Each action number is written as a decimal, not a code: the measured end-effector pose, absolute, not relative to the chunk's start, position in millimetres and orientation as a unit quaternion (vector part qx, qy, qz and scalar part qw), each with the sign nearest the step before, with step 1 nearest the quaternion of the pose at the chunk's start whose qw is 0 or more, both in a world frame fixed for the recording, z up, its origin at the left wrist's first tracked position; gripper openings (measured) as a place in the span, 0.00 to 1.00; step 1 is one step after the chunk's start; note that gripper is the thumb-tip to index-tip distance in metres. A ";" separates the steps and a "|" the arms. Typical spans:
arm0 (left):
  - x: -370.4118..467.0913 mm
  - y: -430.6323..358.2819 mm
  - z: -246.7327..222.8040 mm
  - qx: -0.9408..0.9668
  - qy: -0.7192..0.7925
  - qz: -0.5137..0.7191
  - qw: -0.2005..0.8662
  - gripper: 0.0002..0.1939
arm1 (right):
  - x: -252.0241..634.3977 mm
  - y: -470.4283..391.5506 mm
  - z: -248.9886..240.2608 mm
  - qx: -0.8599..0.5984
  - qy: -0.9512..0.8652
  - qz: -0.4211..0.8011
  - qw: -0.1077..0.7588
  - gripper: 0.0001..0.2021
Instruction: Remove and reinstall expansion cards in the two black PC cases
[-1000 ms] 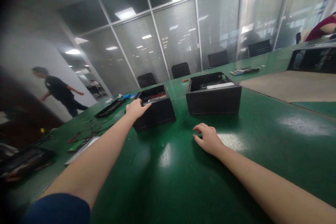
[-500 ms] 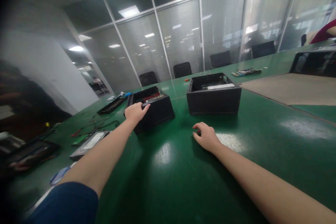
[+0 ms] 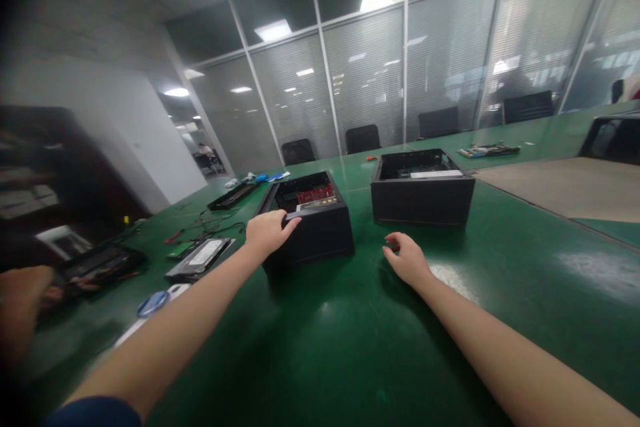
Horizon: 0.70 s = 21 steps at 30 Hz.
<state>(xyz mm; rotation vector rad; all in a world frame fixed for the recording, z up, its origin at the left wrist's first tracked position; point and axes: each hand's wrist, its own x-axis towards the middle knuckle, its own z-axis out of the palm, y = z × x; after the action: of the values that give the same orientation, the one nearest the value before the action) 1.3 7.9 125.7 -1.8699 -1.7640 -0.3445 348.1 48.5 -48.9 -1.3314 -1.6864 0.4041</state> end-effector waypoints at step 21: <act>12.1 -225.3 106.1 -0.776 -0.537 -0.229 0.237 0.20 | 357.3 52.8 -39.8 -0.527 -0.614 0.220 0.546 0.14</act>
<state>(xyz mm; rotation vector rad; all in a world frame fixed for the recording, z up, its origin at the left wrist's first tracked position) 12.1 -225.3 106.1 -2.1277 -1.4720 -0.6274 357.3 52.8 -39.8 -1.2485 -1.4548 0.5205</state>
